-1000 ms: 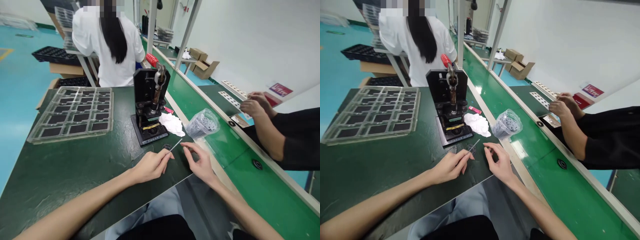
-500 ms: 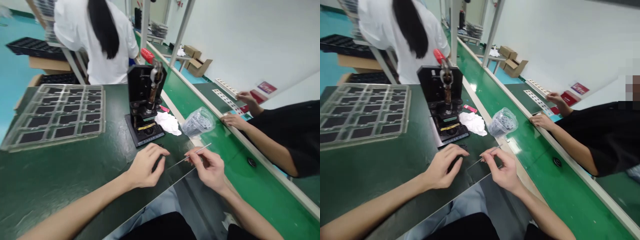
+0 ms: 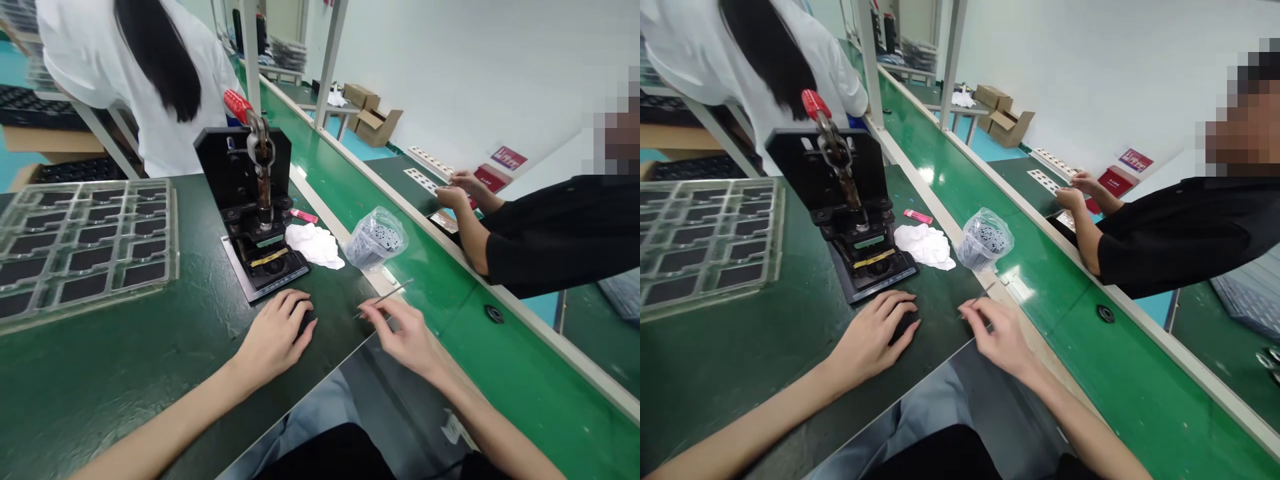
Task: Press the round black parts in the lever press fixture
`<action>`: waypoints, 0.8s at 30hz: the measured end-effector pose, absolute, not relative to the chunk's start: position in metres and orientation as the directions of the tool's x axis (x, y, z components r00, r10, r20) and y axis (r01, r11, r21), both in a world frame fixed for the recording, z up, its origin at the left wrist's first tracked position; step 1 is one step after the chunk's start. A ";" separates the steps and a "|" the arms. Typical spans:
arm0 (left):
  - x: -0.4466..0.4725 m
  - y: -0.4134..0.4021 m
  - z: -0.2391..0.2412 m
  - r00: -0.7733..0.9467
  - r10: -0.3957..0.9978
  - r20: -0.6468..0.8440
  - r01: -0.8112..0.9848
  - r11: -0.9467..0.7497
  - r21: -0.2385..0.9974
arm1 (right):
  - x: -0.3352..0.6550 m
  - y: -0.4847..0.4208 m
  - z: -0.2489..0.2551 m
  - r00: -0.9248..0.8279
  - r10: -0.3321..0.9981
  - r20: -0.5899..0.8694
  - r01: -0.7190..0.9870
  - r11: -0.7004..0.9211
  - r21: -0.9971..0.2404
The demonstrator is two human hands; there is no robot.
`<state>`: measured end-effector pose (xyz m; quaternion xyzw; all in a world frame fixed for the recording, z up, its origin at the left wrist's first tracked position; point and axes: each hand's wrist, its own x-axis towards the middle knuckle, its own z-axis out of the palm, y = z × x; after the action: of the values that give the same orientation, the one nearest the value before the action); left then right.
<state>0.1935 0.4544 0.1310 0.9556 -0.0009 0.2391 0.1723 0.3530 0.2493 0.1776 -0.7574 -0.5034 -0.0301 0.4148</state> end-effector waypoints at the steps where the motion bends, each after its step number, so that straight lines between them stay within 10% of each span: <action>1: 0.193 0.455 0.131 0.892 0.056 0.448 -0.118 -0.929 0.352 | 0.359 0.247 0.176 0.567 0.670 0.479 0.754 -0.188 -0.630; 8: 0.192 0.452 0.131 0.888 -0.091 0.450 -0.268 -0.899 0.348 | 0.386 0.236 0.159 0.627 0.619 0.472 0.756 -0.336 -0.562; 16: 0.186 0.441 0.134 0.879 0.170 0.446 0.029 -0.952 0.306 | 0.384 0.249 0.184 0.549 0.496 0.673 0.836 -0.342 -0.429; 24: 0.183 0.442 0.134 0.900 0.101 0.423 -0.012 -0.966 0.258 | 0.420 0.260 0.156 0.618 0.596 0.513 0.784 -0.417 -0.460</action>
<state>0.1825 0.4423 0.1343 0.9663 0.0230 0.2219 0.1282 0.4196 0.2602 0.1559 -0.8305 -0.4155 -0.1363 0.3449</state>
